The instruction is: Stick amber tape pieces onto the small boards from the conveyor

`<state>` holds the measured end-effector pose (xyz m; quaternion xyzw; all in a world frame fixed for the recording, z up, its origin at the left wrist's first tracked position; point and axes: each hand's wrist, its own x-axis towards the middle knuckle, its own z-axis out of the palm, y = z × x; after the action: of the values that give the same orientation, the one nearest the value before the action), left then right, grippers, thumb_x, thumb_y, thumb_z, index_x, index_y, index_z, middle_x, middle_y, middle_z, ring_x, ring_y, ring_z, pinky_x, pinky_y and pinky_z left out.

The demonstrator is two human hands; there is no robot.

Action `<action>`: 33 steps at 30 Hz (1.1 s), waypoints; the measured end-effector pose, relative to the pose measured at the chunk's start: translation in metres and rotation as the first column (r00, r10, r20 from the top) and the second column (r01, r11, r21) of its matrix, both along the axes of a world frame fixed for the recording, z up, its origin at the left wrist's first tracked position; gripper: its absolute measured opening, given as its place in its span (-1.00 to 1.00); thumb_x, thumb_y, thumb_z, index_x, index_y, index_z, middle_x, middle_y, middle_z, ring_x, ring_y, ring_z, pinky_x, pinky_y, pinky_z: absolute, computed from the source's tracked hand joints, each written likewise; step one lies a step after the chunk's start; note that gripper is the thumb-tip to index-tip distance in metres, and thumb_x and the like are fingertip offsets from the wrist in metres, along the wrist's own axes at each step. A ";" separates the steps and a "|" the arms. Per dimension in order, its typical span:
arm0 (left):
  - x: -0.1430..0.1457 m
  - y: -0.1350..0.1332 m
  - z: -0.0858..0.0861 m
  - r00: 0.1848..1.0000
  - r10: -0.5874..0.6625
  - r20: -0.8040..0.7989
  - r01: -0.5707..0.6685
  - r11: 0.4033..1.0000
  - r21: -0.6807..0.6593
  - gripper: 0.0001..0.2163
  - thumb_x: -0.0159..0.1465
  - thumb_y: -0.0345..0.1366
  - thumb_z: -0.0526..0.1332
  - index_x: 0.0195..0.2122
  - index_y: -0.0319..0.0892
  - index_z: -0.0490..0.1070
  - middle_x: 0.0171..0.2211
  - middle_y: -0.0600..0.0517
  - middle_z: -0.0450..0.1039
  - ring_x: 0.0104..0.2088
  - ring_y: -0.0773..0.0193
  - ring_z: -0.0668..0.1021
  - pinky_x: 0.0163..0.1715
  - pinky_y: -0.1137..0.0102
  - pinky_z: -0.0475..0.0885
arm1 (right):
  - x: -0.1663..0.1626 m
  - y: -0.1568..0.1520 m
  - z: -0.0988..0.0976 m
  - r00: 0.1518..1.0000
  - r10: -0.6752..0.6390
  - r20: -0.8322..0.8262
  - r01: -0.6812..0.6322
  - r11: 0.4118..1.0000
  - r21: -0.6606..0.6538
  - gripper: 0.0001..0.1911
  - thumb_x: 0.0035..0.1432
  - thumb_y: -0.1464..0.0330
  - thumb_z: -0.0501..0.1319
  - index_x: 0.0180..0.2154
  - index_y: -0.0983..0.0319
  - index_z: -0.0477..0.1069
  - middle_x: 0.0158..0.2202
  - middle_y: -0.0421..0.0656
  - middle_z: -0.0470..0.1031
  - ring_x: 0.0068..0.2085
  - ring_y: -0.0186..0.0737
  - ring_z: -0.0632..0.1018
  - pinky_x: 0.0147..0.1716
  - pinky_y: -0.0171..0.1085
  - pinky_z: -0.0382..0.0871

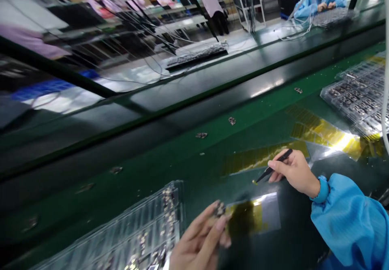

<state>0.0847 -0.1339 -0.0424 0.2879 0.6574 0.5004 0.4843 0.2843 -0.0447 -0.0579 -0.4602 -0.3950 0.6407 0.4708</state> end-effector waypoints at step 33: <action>0.037 0.032 -0.031 0.926 -0.083 0.368 0.113 0.992 -0.059 -0.61 -0.05 -0.25 0.40 -0.27 -0.20 0.27 -0.47 0.01 0.53 -0.46 0.25 0.59 -0.49 0.47 0.47 | -0.038 -0.022 -0.008 0.987 -0.098 0.125 0.091 0.994 0.057 -0.67 -0.03 0.13 0.29 -0.45 0.27 0.35 -0.63 -0.17 0.49 -0.59 -0.28 0.54 -0.60 -0.35 0.47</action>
<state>0.1221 -0.1022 -0.0729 0.2032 0.5603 0.4939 0.6332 0.2465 -0.0667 -0.0660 -0.5061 -0.4184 0.5767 0.4861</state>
